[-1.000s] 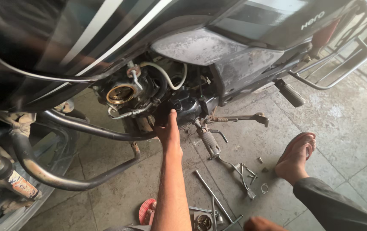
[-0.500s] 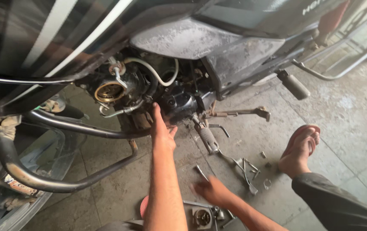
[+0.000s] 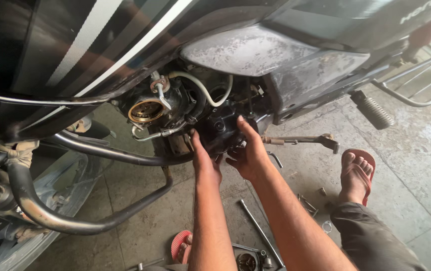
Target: The person removes the engine cover of a motorcycle using a wrench and their hands. They loosen bolts, detach the cover, and set it aside to expose the internal engine components.
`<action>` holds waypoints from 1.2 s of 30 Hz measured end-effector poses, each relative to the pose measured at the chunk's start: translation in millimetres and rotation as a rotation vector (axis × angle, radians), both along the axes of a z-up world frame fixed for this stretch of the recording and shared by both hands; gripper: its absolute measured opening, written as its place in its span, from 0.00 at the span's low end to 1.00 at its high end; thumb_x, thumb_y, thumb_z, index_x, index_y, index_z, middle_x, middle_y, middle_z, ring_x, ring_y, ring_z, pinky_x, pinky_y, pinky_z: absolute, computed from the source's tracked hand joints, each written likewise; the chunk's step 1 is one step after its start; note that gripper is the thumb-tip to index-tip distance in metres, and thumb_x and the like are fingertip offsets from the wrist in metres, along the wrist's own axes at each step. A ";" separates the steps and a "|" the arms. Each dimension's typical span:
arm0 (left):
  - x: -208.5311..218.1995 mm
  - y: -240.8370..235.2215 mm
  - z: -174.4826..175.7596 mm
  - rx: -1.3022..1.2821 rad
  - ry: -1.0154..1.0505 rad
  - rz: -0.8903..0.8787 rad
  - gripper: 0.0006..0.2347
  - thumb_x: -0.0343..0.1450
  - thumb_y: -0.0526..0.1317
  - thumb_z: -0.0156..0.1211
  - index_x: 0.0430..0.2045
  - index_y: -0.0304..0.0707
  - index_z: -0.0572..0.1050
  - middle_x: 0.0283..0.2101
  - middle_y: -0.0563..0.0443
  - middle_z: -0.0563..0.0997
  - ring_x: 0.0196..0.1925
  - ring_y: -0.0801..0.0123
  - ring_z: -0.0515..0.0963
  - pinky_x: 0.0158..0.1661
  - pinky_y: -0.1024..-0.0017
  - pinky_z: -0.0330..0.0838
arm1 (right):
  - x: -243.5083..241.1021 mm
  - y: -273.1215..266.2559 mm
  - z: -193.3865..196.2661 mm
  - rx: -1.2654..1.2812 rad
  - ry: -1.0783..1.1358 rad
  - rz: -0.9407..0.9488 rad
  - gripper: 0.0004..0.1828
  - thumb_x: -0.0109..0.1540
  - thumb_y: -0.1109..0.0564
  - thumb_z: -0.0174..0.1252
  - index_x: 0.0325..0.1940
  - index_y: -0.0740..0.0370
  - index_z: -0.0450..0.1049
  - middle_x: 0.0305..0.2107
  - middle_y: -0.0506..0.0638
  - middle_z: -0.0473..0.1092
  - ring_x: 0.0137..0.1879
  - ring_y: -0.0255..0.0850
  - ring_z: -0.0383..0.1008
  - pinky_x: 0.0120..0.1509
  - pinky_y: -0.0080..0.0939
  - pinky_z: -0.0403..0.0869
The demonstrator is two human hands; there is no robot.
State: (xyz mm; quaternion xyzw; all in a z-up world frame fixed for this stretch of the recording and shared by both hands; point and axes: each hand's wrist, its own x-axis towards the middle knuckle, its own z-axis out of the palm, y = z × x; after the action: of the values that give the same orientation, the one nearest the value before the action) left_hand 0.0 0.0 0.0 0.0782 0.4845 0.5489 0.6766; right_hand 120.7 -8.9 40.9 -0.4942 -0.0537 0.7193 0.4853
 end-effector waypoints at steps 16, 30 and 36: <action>0.6 9.6 -21.9 -0.053 0.029 0.059 0.33 0.70 0.67 0.42 0.64 0.48 0.68 0.60 0.51 0.78 0.54 0.60 0.78 0.56 0.59 0.67 | -32.7 13.0 -20.2 0.065 0.009 -0.286 0.43 0.51 0.33 0.63 0.65 0.53 0.67 0.58 0.53 0.70 0.63 0.49 0.67 0.64 0.57 0.64; 5.1 11.1 -26.2 0.056 -0.005 0.117 0.34 0.69 0.68 0.44 0.65 0.47 0.66 0.61 0.51 0.77 0.58 0.62 0.77 0.60 0.60 0.66 | -26.6 8.3 -27.1 0.132 -0.002 -0.225 0.50 0.52 0.29 0.62 0.71 0.56 0.60 0.66 0.55 0.64 0.70 0.50 0.62 0.69 0.55 0.61; 0.1 7.3 -21.8 -0.003 0.106 0.015 0.36 0.70 0.69 0.38 0.66 0.45 0.67 0.62 0.50 0.78 0.59 0.62 0.77 0.56 0.61 0.62 | -26.2 -6.4 -17.4 0.052 0.182 -0.183 0.54 0.54 0.27 0.60 0.75 0.58 0.57 0.65 0.63 0.63 0.68 0.53 0.64 0.70 0.56 0.63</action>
State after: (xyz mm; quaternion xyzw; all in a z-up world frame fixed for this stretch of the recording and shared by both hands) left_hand 0.1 7.3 -21.8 0.1024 0.5211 0.5483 0.6460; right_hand 94.5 -15.3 23.5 -0.4170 0.0171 0.7122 0.5644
